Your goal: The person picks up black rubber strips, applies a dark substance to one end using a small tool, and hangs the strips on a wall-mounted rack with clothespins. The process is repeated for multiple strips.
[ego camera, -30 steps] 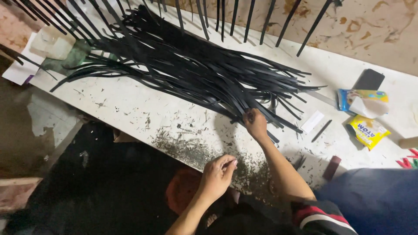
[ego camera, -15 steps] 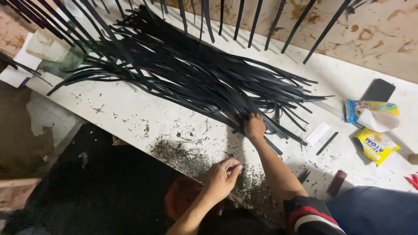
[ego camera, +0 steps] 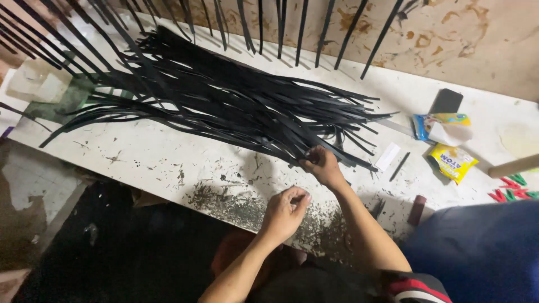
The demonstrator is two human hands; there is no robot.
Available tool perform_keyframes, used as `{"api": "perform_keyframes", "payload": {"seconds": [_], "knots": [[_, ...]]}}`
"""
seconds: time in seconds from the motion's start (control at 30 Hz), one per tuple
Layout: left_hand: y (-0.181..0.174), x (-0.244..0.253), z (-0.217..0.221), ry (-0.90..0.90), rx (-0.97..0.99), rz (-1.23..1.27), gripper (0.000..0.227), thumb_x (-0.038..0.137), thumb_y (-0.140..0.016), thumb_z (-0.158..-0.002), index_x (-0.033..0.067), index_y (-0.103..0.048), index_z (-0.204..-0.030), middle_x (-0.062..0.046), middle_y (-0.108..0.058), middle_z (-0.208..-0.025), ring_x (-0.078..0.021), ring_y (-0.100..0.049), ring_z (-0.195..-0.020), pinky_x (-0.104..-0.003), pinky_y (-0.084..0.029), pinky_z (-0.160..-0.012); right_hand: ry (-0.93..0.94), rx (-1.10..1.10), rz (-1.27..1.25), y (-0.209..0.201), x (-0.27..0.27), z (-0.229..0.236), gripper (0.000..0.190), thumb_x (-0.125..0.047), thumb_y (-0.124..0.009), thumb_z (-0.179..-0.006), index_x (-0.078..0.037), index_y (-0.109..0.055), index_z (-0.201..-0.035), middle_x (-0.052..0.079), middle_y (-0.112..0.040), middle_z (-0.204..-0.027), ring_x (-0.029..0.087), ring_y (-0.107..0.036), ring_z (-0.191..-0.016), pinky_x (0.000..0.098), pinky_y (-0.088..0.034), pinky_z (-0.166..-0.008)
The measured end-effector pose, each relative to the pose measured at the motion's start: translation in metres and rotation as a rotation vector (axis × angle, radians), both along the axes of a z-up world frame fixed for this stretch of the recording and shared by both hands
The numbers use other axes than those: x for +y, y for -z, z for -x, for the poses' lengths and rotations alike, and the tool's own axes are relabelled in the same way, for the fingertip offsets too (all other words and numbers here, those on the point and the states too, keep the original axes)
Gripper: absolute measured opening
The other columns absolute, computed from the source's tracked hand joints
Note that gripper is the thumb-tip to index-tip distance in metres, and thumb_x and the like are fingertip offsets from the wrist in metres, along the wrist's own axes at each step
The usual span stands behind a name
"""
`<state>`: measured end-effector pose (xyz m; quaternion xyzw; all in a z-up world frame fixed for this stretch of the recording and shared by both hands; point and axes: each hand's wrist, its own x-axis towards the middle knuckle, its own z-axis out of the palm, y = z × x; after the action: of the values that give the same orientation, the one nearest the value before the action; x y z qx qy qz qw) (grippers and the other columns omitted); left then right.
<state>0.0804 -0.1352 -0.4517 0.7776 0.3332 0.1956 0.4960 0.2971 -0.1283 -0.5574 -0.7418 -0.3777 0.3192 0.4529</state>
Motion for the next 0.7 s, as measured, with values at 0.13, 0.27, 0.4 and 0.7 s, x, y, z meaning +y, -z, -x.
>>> {"api": "perform_keyframes", "payload": {"seconds": [0.13,0.27,0.4,0.7], "knots": [[-0.02,-0.007,-0.012,-0.031,-0.093,0.061,0.029,0.028,-0.067,-0.1,-0.0001,-0.072,-0.107,-0.023,-0.076,-0.092,-0.039,-0.076,-0.086,-0.044,-0.066,-0.067,0.021,0.06,-0.186,-0.088,-0.049,0.032,0.023,-0.011,-0.083,-0.08,-0.002,-0.066,-0.092,0.008,-0.063,-0.072,0.018,-0.061,-0.069,0.0311,-0.048,-0.066],[-0.029,-0.014,-0.026,-0.084,-0.374,0.273,0.026,0.022,-0.068,-0.1,-0.0015,-0.07,-0.109,-0.016,-0.076,-0.091,-0.0251,-0.076,-0.088,-0.037,-0.065,-0.073,-0.002,0.078,-0.327,-0.154,-0.094,0.053,0.023,-0.006,-0.086,-0.08,-0.001,-0.069,-0.094,0.009,-0.067,-0.07,0.016,-0.062,-0.068,0.0299,-0.052,-0.065],[-0.035,-0.028,-0.029,-0.07,-0.573,0.342,0.015,0.013,-0.073,-0.096,-0.0011,-0.073,-0.094,-0.014,-0.077,-0.082,-0.0129,-0.071,-0.078,-0.029,-0.064,-0.066,-0.016,0.007,-0.358,-0.162,-0.131,0.051,0.024,-0.005,-0.089,-0.077,-0.001,-0.073,-0.095,0.012,-0.075,-0.074,0.02,-0.072,-0.071,0.035,-0.058,-0.069],[-0.076,-0.034,-0.028,-0.153,-0.767,0.527,0.013,0.011,-0.068,-0.099,-0.0003,-0.069,-0.094,-0.012,-0.076,-0.092,-0.0125,-0.07,-0.078,-0.026,-0.062,-0.067,0.119,-0.069,-0.348,-0.192,-0.213,0.048,0.021,-0.002,-0.089,-0.074,0.001,-0.075,-0.091,0.015,-0.079,-0.076,0.02,-0.076,-0.078,0.0417,-0.062,-0.075]]}}
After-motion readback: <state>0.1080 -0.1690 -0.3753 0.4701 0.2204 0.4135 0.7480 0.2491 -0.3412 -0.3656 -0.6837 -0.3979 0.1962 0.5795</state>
